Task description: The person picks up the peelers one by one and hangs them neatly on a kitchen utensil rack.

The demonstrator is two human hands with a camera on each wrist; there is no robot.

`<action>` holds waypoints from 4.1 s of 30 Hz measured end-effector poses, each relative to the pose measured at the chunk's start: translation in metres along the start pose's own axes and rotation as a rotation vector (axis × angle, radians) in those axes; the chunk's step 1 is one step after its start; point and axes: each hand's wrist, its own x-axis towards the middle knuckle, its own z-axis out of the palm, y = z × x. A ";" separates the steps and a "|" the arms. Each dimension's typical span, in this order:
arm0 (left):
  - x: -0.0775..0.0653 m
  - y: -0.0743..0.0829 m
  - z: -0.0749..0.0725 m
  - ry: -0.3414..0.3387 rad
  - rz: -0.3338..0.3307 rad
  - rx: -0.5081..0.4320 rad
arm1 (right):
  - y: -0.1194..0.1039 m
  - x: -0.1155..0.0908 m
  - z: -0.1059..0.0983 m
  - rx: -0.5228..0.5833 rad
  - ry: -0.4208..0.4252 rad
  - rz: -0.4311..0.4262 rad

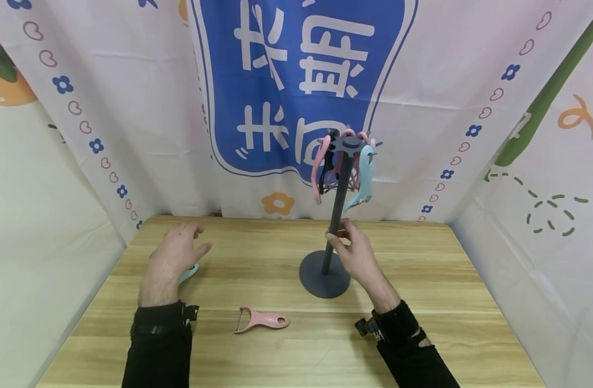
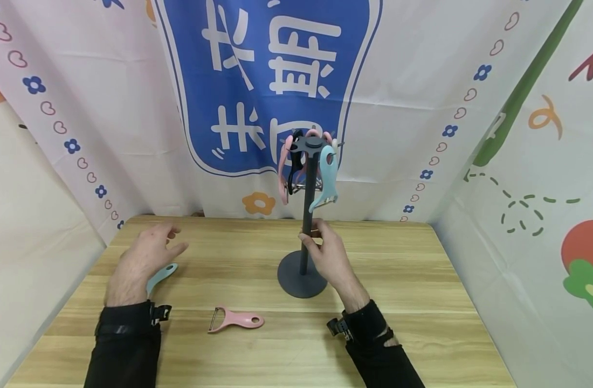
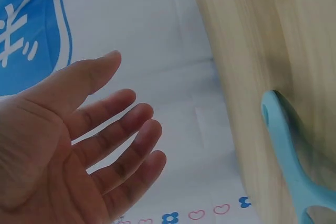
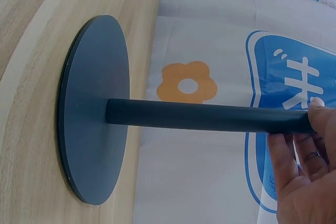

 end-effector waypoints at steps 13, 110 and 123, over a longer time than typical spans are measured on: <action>-0.004 -0.020 0.007 -0.172 -0.093 -0.021 | 0.000 0.000 0.001 0.000 0.002 0.012; 0.016 0.021 0.007 0.405 0.005 -0.223 | -0.001 0.001 0.000 0.023 -0.005 0.022; 0.015 0.048 0.009 0.581 0.086 -0.326 | -0.001 0.001 0.000 0.015 -0.005 0.005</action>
